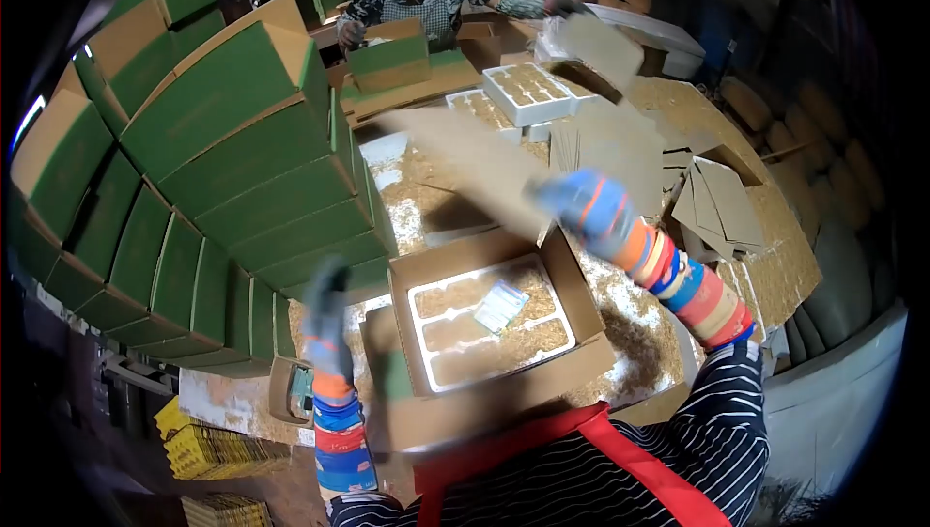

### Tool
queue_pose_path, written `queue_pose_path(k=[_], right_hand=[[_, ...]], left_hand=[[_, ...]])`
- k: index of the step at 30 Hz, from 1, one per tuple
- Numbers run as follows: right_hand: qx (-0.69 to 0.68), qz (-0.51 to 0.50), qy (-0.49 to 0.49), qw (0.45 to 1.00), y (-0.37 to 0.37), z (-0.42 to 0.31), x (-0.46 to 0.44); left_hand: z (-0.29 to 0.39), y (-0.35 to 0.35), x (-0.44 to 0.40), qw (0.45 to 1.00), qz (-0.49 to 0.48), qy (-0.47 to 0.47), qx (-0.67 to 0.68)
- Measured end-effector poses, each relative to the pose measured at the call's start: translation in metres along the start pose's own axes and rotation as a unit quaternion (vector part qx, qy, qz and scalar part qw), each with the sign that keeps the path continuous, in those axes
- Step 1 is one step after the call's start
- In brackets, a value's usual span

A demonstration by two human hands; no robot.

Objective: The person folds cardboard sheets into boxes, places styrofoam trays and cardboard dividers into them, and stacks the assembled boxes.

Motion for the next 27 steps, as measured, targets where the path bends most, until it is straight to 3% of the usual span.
queue_pose_path(k=[2,3,4,5,6,7,8,9,10,12,13,14,15,16,18,19,20,21,22,23,24,25,26,27], right_hand=[[-0.095,-0.178,-0.111,0.973,0.039,-0.047,0.012],[-0.142,-0.218,-0.166,0.951,0.053,-0.060,0.023],[-0.094,-0.309,-0.184,0.928,0.076,-0.063,0.045],[-0.083,-0.372,-0.191,0.904,0.099,-0.052,0.069],[-0.075,-0.434,-0.197,0.876,0.117,-0.043,0.096],[-0.071,-0.490,-0.156,0.854,0.123,-0.041,0.096],[-0.065,-0.544,-0.115,0.829,0.129,-0.038,0.090],[-0.058,-0.594,-0.075,0.799,0.132,-0.036,0.086],[-0.064,-0.617,-0.033,0.784,0.130,-0.037,0.081],[-0.078,-0.657,0.054,0.748,0.119,-0.042,0.073],[-0.058,-0.603,0.089,0.791,0.107,-0.039,0.062],[-0.156,-0.472,0.126,0.859,0.080,-0.038,0.043],[-0.194,-0.325,0.261,0.888,0.063,-0.014,0.045],[-0.228,-0.167,0.385,0.879,0.047,0.010,0.062],[-0.258,-0.070,0.477,0.837,0.044,0.047,0.121],[-0.360,-0.133,0.400,0.832,0.067,0.043,0.148],[-0.465,-0.198,0.326,0.799,0.081,0.028,0.162],[-0.498,-0.236,0.359,0.753,0.102,0.020,0.182],[-0.495,-0.230,0.433,0.717,0.114,0.003,0.173],[-0.491,-0.211,0.473,0.700,0.125,-0.010,0.164],[-0.485,-0.195,0.492,0.696,0.132,-0.019,0.162],[-0.481,-0.182,0.505,0.693,0.133,-0.023,0.161],[-0.492,-0.200,0.521,0.668,0.139,-0.015,0.176],[-0.431,-0.187,0.523,0.711,0.120,-0.012,0.166]], left_hand=[[-0.020,-0.035,0.013,0.971,0.226,-0.058,0.061],[0.002,-0.038,0.012,0.965,0.246,-0.058,0.066],[0.010,-0.033,0.015,0.975,0.215,-0.042,0.028],[0.042,-0.016,0.008,0.990,0.115,0.053,0.057],[0.056,0.007,0.007,0.995,-0.029,0.090,-0.013],[0.077,0.035,-0.003,0.972,-0.163,0.105,-0.136],[0.097,0.062,-0.007,0.915,-0.290,0.146,-0.241],[0.068,0.094,0.014,0.886,-0.337,0.188,-0.256],[0.058,0.108,0.023,0.803,-0.461,0.119,-0.358],[0.018,0.126,0.034,0.684,-0.670,0.011,-0.288],[0.013,0.124,0.031,0.725,-0.622,0.034,-0.293],[0.018,0.110,0.016,0.838,-0.513,0.024,-0.186],[0.020,0.087,0.005,0.919,-0.387,0.013,-0.070],[0.016,0.060,0.003,0.967,-0.249,-0.002,0.050],[-0.038,0.038,0.020,0.955,-0.123,-0.178,0.203],[-0.085,0.064,0.055,0.890,-0.154,-0.289,0.318],[-0.130,0.089,0.093,0.788,-0.147,-0.415,0.431],[-0.172,0.111,0.132,0.678,-0.115,-0.528,0.498],[-0.140,0.121,0.120,0.805,-0.181,-0.393,0.405],[-0.200,0.141,0.137,0.907,-0.305,-0.290,0.019],[-0.113,0.121,0.105,0.956,-0.139,-0.248,-0.068],[-0.105,0.130,0.102,0.932,-0.164,-0.300,0.124],[-0.096,0.138,0.100,0.865,-0.174,-0.365,0.297],[-0.049,0.122,0.068,0.893,-0.173,-0.305,0.282]])
Point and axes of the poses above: each hand's wrist, its own x-axis away from the middle knuckle, its own y-axis out of the palm, z = x × y, the point moved 6 cm from there along -x, towards the middle knuckle
